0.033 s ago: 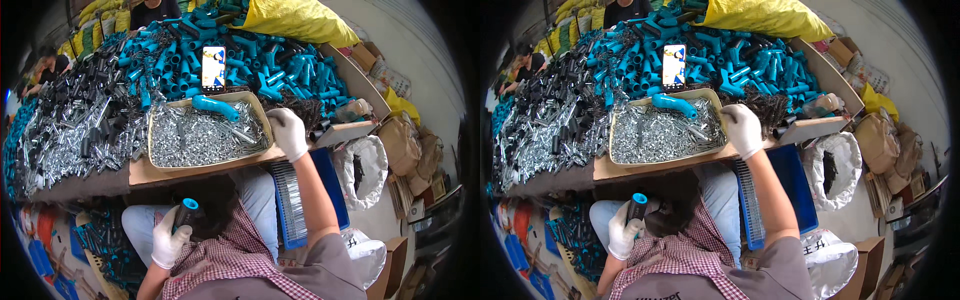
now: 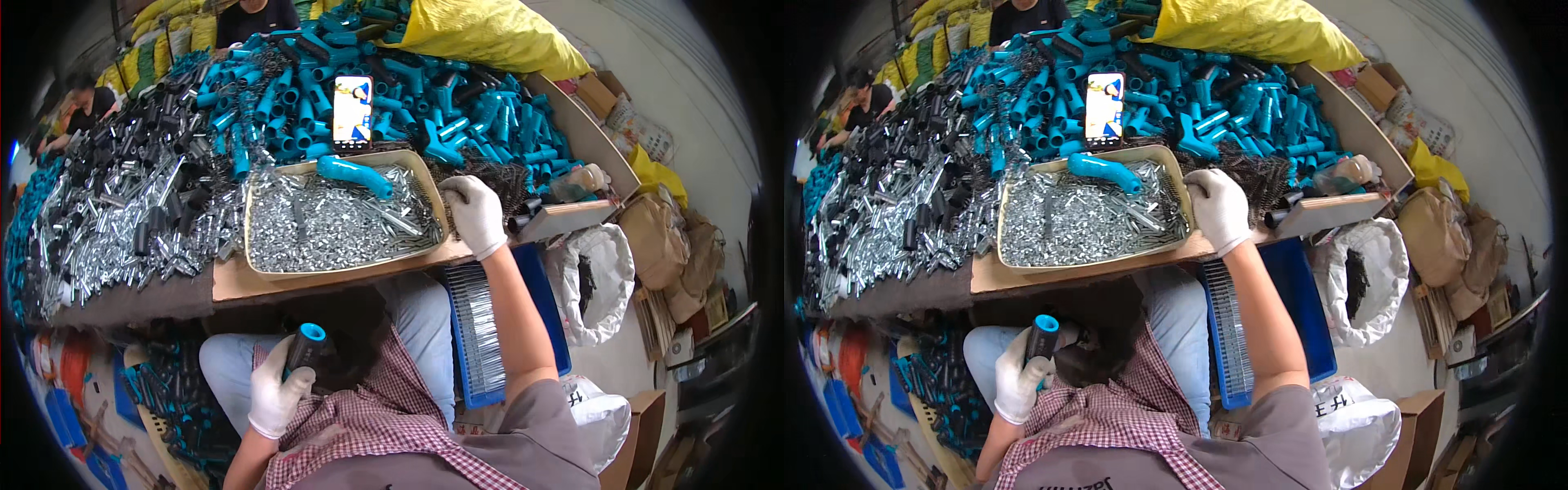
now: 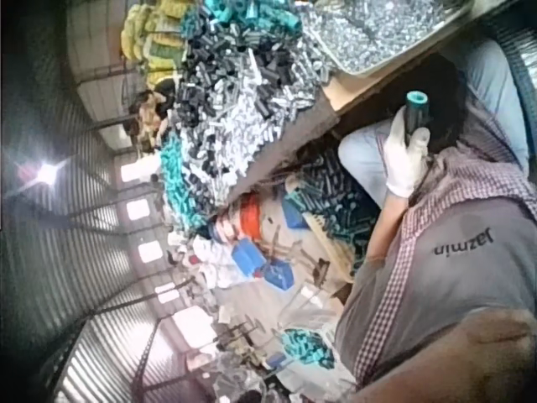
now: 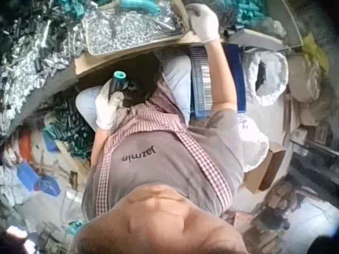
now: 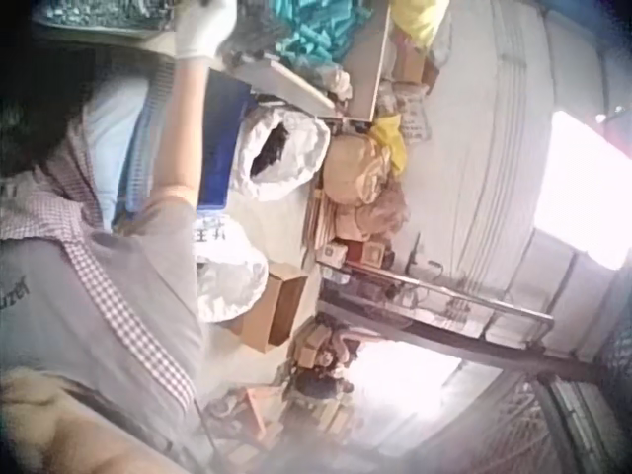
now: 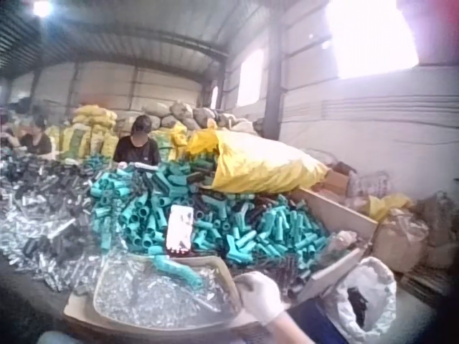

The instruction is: Manually assembling blue and black plastic tool or handle components by inserting metal pins and springs.

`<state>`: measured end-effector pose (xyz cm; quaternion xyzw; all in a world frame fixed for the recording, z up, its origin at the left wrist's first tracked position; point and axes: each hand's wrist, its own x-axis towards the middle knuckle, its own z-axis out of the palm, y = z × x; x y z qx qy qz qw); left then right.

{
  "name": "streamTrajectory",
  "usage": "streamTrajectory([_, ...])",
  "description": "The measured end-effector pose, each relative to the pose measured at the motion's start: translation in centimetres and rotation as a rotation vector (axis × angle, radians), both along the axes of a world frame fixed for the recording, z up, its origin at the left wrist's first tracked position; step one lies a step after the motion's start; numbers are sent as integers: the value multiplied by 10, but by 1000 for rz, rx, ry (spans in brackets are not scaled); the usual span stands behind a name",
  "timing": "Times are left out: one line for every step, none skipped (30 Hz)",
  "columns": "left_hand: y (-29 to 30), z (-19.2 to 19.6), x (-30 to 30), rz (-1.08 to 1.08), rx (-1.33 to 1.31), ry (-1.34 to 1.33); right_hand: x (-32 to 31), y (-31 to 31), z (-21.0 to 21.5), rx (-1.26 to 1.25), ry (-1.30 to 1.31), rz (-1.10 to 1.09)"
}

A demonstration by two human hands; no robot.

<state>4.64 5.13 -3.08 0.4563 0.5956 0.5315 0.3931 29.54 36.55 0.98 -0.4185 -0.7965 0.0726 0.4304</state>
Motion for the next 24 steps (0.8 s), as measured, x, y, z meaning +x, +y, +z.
streamTrajectory([3,1,2,27,-7,3,-3,9,-3,18,-24,1])
streamTrajectory([4,3,2,0,-40,-38,-8,13,-2,57,-124,-23])
streamTrajectory([6,6,3,-24,-74,-80,-13,16,0,97,-223,-43])
streamTrajectory([9,11,4,-55,-96,-89,-19,20,-1,90,-345,-114])
streamTrajectory([14,11,5,-63,-85,-105,-27,25,5,30,-483,-194])
streamTrajectory([14,13,5,-64,-100,-96,-34,27,3,26,-584,-242])
streamTrajectory([12,15,4,-68,-114,-86,-41,28,1,24,-685,-293])
streamTrajectory([12,15,3,-53,-118,-88,-46,33,1,26,-685,-277])
streamTrajectory([12,15,2,-59,-139,-78,-50,38,3,-112,-714,-275])
streamTrajectory([13,15,1,-67,-158,-69,-53,44,7,-249,-742,-276])
streamTrajectory([12,15,0,-66,-160,-70,-54,50,12,-312,-750,-268])
streamTrajectory([12,15,0,-61,-161,-69,-52,54,13,-312,-760,-270])
streamTrajectory([12,15,0,-57,-162,-66,-51,55,14,-310,-769,-274])
streamTrajectory([11,13,-1,-52,-160,-66,-53,53,14,-307,-769,-270])
streamTrajectory([9,12,-3,-55,-156,-54,-52,49,13,-177,-767,-279])
streamTrajectory([8,11,-4,-60,-151,-41,-51,44,12,-47,-763,-289])
streamTrajectory([8,10,-4,-59,-143,-42,-48,41,11,-40,-763,-291])
streamTrajectory([8,11,-4,-65,-160,-48,-43,38,9,41,-619,-257])
streamTrajectory([8,11,-4,-71,-176,-54,-37,34,8,120,-475,-222])
streamTrajectory([7,12,-4,-70,-172,-54,-39,18,13,98,-394,-161])
streamTrajectory([8,14,-5,-77,-169,-45,-42,1,22,-8,-343,-126])
streamTrajectory([7,14,-6,-72,-168,-34,-49,-19,30,-53,-229,22])
streamTrajectory([8,14,-7,-67,-163,-34,-54,-36,31,-190,-125,203])
streamTrajectory([7,14,-9,-55,-156,-48,-62,-64,44,-504,-29,397])
